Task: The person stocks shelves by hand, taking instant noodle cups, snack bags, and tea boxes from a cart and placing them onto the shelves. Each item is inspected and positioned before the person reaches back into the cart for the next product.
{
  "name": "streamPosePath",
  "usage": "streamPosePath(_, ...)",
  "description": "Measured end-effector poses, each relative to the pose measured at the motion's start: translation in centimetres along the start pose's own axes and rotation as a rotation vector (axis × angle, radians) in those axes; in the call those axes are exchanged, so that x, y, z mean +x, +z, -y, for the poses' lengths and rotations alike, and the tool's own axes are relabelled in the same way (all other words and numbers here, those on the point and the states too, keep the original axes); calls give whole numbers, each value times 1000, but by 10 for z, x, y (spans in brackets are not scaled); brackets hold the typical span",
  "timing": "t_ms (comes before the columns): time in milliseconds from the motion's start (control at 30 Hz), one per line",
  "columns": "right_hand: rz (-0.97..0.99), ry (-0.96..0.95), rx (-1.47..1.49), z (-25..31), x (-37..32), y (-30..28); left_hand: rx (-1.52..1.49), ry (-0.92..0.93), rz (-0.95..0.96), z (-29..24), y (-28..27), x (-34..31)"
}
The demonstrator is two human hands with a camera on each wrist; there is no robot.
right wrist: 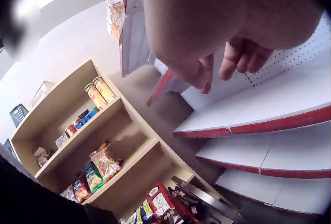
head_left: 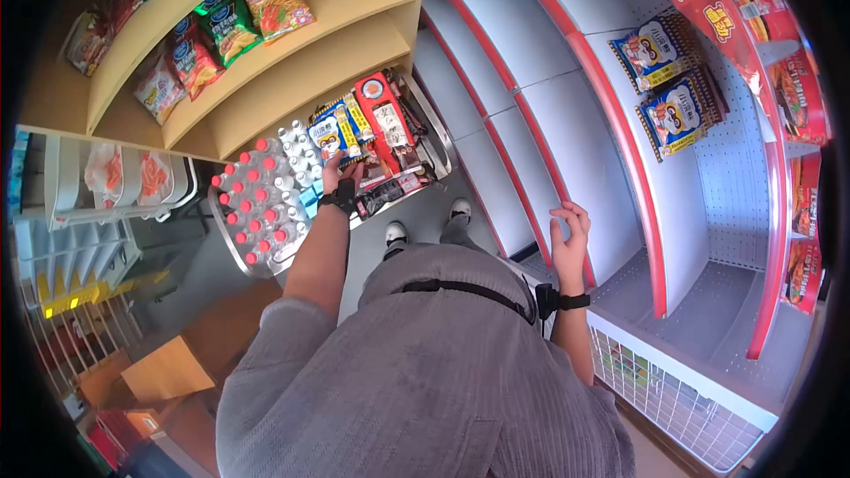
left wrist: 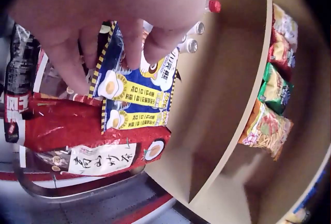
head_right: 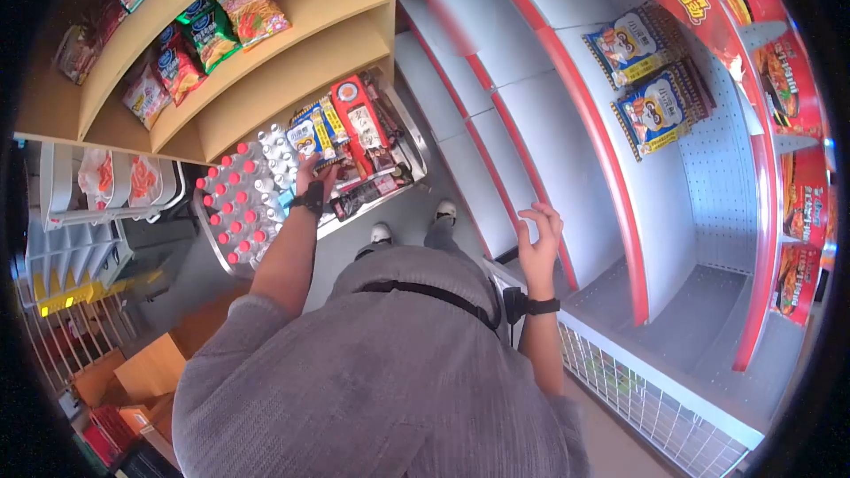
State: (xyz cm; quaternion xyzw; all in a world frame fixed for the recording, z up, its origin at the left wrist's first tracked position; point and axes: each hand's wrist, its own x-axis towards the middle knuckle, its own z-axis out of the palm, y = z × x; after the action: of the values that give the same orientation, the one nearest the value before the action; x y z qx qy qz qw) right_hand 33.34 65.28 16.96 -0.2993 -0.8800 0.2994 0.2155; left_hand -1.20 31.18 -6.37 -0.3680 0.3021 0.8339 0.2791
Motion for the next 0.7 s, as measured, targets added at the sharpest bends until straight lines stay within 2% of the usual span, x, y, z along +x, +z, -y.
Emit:
streamPosePath(67,2,2,-16,-3,-14,5,-24,8,-42,4,5,9)
streamPosePath(133,13,-5,-29,-8,-21,7,-140,137,11,10,2,12)
streamPosePath(200,24,16,-23,-8,-26,8,-150,127,-29,12,-16,32)
streamPosePath(300,31,80,60,-9,-26,10,-71,219,276,14,-37,57)
streamPosePath(367,16,36,34,-17,-26,14,255,327,270,19,-62,92)
streamPosePath(400,19,29,34,-21,-25,16,91,257,284,17,-71,102)
streamPosePath(433,25,24,55,-23,-23,19,181,343,264,19,-68,92)
streamPosePath(467,37,41,66,-20,-20,19,1052,758,165,18,-71,81)
streamPosePath(500,35,42,67,-18,-17,19,1166,854,70,17,-58,61)
streamPosePath(533,36,40,75,-16,-15,21,527,520,185,13,-81,95)
streamPosePath(600,39,32,92,-21,-11,29,16,336,117,15,-36,37)
streamPosePath(667,48,36,109,-23,-8,31,-90,263,108,13,-22,13)
streamPosePath(700,64,29,120,-21,-5,30,-115,216,183,12,-22,6)
